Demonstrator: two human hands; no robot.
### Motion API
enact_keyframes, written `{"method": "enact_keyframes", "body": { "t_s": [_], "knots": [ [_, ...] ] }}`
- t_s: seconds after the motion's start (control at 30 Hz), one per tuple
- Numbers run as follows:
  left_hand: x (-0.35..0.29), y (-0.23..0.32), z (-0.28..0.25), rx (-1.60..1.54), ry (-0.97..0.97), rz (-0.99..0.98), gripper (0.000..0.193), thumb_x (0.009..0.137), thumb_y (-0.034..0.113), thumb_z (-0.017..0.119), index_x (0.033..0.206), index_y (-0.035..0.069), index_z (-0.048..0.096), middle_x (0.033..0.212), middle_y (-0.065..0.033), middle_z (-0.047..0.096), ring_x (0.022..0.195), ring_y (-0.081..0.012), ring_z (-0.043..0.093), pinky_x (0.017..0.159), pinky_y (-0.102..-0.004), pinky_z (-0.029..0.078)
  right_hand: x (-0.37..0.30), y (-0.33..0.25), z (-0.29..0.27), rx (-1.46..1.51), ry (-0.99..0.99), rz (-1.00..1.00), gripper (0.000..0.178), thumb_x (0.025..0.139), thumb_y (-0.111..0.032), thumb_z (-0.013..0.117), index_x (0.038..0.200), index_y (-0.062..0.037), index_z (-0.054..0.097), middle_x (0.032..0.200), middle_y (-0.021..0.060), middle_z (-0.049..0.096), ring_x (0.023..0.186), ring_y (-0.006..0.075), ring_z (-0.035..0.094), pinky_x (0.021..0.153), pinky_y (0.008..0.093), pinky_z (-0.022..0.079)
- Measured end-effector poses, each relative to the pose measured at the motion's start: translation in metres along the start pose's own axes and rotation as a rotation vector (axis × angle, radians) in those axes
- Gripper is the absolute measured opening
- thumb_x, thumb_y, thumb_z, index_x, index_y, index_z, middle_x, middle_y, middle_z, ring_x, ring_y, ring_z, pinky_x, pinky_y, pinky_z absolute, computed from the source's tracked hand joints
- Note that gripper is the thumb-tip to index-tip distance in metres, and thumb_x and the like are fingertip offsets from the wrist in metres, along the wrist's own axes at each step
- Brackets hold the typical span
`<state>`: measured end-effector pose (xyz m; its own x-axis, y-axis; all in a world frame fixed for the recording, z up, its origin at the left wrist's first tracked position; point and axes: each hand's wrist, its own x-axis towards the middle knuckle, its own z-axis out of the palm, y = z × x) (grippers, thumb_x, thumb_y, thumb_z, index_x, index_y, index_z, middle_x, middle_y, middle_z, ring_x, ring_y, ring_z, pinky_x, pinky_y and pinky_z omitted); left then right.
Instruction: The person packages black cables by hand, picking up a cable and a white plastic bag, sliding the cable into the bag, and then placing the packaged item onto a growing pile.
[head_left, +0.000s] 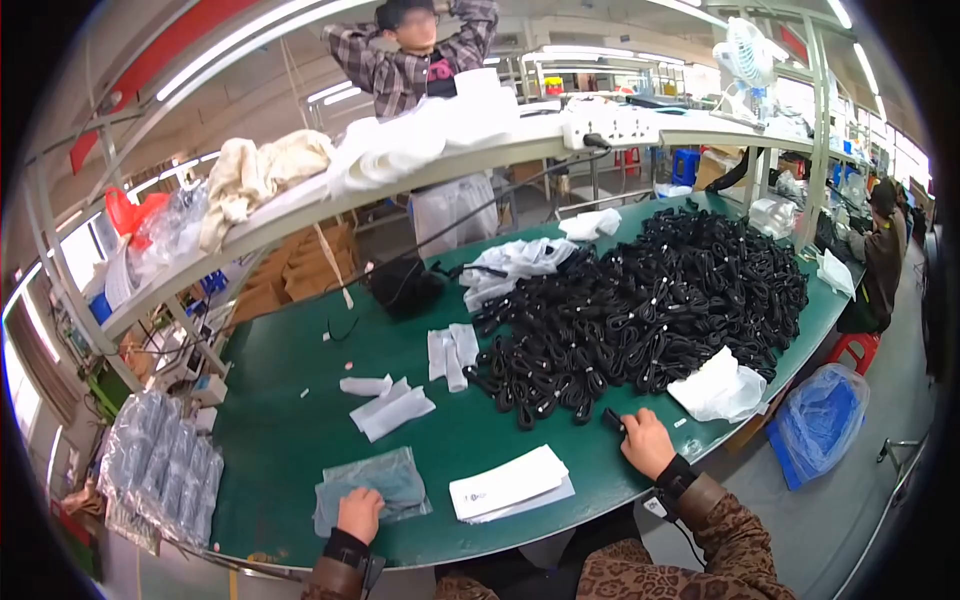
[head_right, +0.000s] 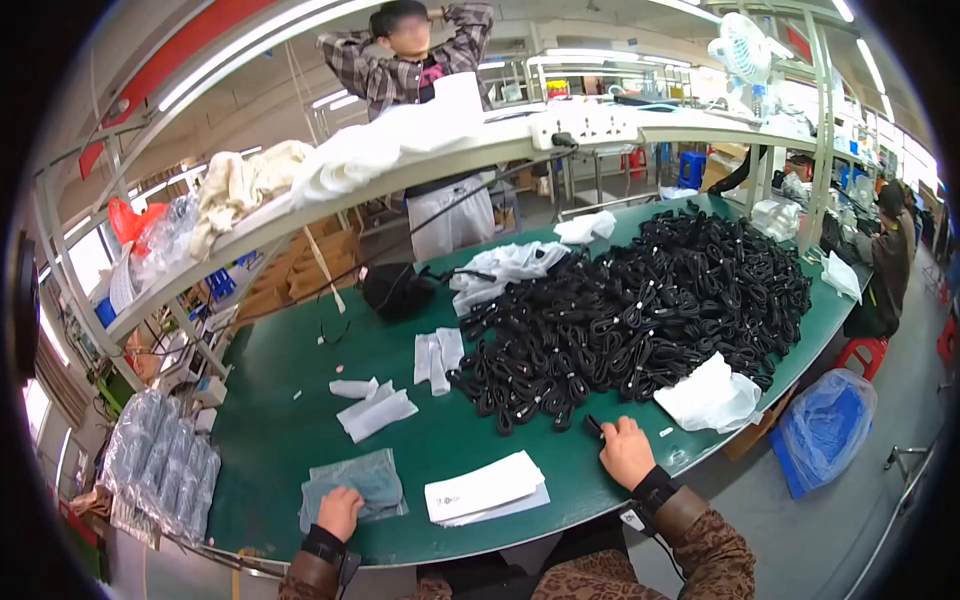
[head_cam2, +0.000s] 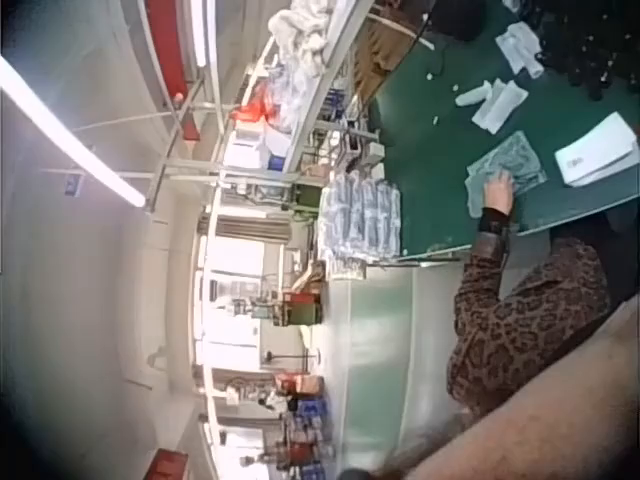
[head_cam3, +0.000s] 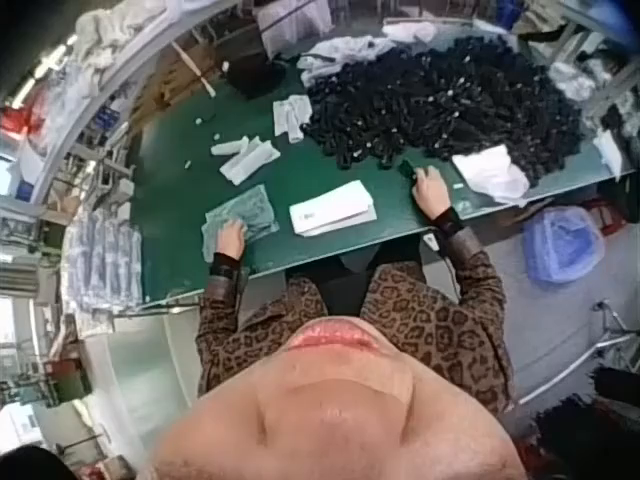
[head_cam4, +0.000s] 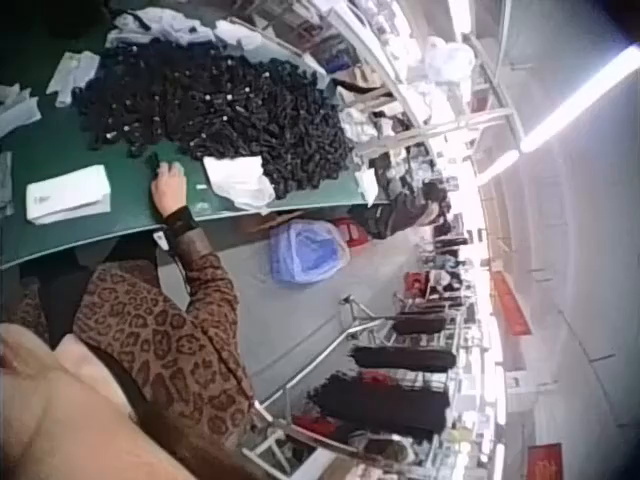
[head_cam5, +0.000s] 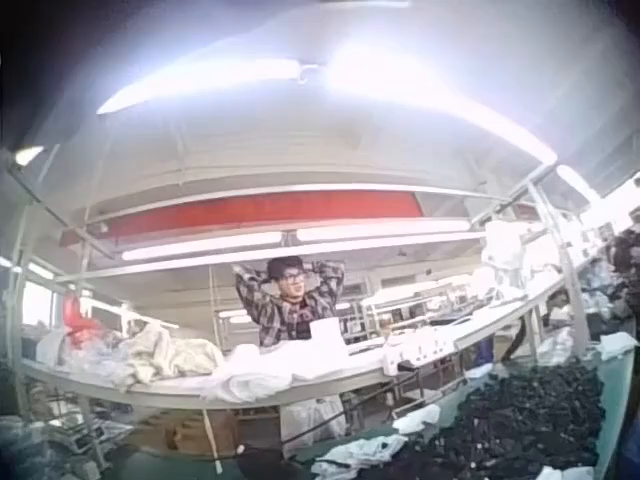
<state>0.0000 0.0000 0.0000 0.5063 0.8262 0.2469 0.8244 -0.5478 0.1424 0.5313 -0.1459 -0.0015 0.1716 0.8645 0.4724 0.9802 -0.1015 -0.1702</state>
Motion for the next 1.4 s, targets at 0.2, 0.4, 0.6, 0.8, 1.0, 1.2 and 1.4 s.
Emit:
{"method": "enact_keyframes", "body": {
  "t_s": [0.2, 0.4, 0.6, 0.8, 1.0, 1.2, 1.4],
  "knots": [
    [-0.007, 0.020, -0.015, 0.139, 0.063, -0.070, 0.011, 0.087, 0.022, 0.059, 0.086, 0.011, 0.062, 0.092, -0.0080, 0.062, 0.088, -0.0302, 0.059, 0.073, -0.0465, 0.043, -0.003, -0.007, -0.011, 0.032, 0.071, -0.082, 0.044, 0.072, -0.006, 0.061, 0.116, 0.0009, 0.057, 0.088, 0.0148, 0.053, 0.083, 0.0320, 0.056, 0.070, 0.0415, 0.050],
    [0.024, 0.082, -0.035, 0.095, 0.261, -0.040, 0.014, 0.088, 0.023, 0.058, 0.089, 0.011, 0.066, 0.089, -0.0084, 0.063, 0.086, -0.0293, 0.060, 0.070, -0.0455, 0.044, -0.003, -0.019, -0.002, 0.058, 0.089, -0.059, 0.049, 0.074, -0.004, 0.060, 0.122, -0.0003, 0.054, 0.089, 0.0130, 0.053, 0.082, 0.0312, 0.058, 0.068, 0.0415, 0.050],
    [0.062, 0.167, -0.023, -0.389, 0.149, 0.203, 0.016, 0.081, 0.018, 0.069, 0.092, 0.006, 0.066, 0.086, -0.0116, 0.060, 0.086, -0.0319, 0.059, 0.071, -0.0417, 0.049, -0.004, -0.027, 0.001, 0.000, 0.035, -0.063, 0.053, 0.077, -0.006, 0.060, 0.129, -0.0011, 0.050, 0.088, 0.0117, 0.054, 0.079, 0.0292, 0.060, 0.065, 0.0398, 0.051],
    [0.086, 0.219, 0.019, -0.528, 0.060, 0.384, 0.019, 0.082, 0.016, 0.070, 0.096, 0.005, 0.065, 0.093, -0.0124, 0.059, 0.086, -0.0320, 0.061, 0.072, -0.0375, 0.051, -0.005, -0.029, -0.007, 0.014, 0.024, -0.051, 0.055, 0.078, -0.006, 0.060, 0.131, -0.0018, 0.049, 0.087, 0.0109, 0.055, 0.079, 0.0288, 0.060, 0.065, 0.0393, 0.051],
    [0.094, 0.234, 0.032, -0.528, -0.068, 0.377, 0.022, 0.081, 0.019, 0.070, 0.097, 0.005, 0.062, 0.096, -0.0128, 0.055, 0.090, -0.0327, 0.059, 0.078, -0.0391, 0.049, -0.008, -0.026, -0.006, 0.051, 0.052, -0.034, 0.057, 0.079, -0.010, 0.063, 0.133, -0.0025, 0.046, 0.090, 0.0108, 0.055, 0.081, 0.0285, 0.060, 0.066, 0.0386, 0.051],
    [0.096, 0.240, 0.030, -0.468, -0.084, 0.355, 0.022, 0.082, 0.020, 0.069, 0.095, 0.005, 0.060, 0.094, -0.0126, 0.053, 0.092, -0.0330, 0.058, 0.080, -0.0406, 0.048, -0.010, -0.024, -0.005, 0.043, 0.069, -0.045, 0.056, 0.080, -0.013, 0.066, 0.132, -0.0022, 0.048, 0.090, 0.0098, 0.053, 0.081, 0.0264, 0.059, 0.065, 0.0367, 0.051],
    [0.097, 0.239, 0.034, -0.464, -0.080, 0.355, 0.021, 0.080, 0.019, 0.071, 0.091, 0.005, 0.060, 0.092, -0.0117, 0.055, 0.088, -0.0321, 0.058, 0.076, -0.0396, 0.049, -0.012, -0.027, -0.010, 0.116, 0.079, -0.045, 0.055, 0.079, -0.010, 0.065, 0.132, -0.0042, 0.049, 0.090, 0.0100, 0.053, 0.083, 0.0275, 0.058, 0.068, 0.0383, 0.050]
  ]
}}
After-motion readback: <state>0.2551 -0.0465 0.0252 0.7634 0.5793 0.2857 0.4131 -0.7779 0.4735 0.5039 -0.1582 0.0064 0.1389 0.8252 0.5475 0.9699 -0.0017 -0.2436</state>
